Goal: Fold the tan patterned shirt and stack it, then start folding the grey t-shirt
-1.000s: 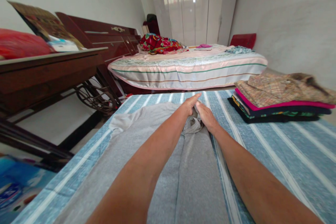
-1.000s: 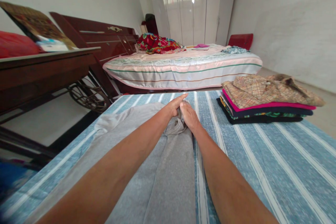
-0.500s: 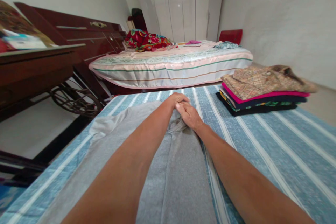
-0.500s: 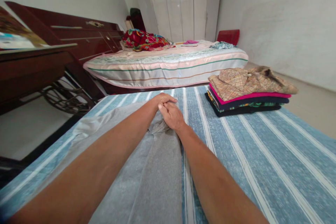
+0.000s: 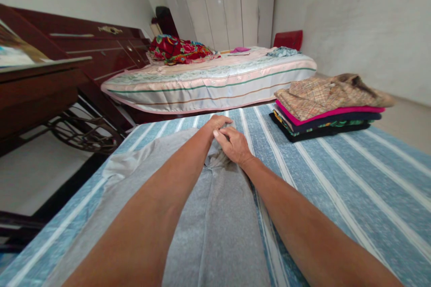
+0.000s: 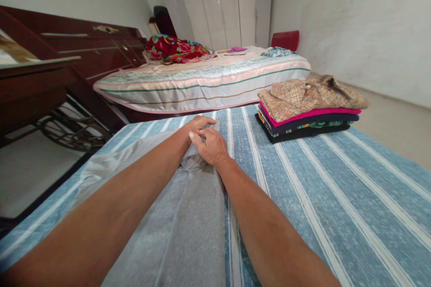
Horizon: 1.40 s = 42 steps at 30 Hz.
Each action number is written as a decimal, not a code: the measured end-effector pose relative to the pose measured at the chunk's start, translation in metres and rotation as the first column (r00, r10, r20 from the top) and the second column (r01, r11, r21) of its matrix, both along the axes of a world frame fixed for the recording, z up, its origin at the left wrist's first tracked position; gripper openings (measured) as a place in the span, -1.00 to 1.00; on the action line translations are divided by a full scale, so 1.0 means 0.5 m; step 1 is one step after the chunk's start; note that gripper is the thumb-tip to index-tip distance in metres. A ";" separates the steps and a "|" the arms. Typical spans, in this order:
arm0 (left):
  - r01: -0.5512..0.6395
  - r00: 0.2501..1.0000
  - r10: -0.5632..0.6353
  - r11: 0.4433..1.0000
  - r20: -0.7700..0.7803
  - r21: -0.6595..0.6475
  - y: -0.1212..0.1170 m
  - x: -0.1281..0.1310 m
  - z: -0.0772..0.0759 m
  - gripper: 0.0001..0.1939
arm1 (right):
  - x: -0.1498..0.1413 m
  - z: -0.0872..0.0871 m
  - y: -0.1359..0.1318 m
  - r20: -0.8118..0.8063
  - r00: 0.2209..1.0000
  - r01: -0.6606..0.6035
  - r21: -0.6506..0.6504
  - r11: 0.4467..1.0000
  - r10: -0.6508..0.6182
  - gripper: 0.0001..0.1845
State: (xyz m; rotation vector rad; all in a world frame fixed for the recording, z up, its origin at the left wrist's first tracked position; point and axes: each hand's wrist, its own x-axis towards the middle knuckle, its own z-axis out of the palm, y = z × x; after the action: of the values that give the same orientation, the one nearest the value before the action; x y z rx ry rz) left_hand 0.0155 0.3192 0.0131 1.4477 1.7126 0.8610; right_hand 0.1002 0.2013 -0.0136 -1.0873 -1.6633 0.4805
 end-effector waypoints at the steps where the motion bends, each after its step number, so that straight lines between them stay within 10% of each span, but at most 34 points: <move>1: 0.001 1.000 0.000 1.000 0.004 -0.011 0.000 0.000 -0.001 -0.78 | 0.001 0.002 -0.002 0.006 1.000 0.030 -0.009 1.000 -0.030 -0.66; 26: -0.092 0.991 0.080 0.990 0.108 0.107 -0.011 0.026 -0.009 -0.82 | 0.001 0.013 -0.014 0.323 0.939 0.165 -0.125 0.978 -0.117 -0.51; 42: 0.246 0.956 -0.200 0.944 -0.214 0.218 0.017 0.022 -0.041 -0.56 | 0.016 0.012 -0.003 0.534 0.836 0.252 -0.172 0.952 -0.125 -0.64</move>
State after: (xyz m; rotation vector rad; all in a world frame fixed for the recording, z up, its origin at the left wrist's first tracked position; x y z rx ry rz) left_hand 0.0266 0.3275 -0.0073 1.9029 1.5763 0.8516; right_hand 0.1084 0.1998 -0.0077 -1.6548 -1.9653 0.2666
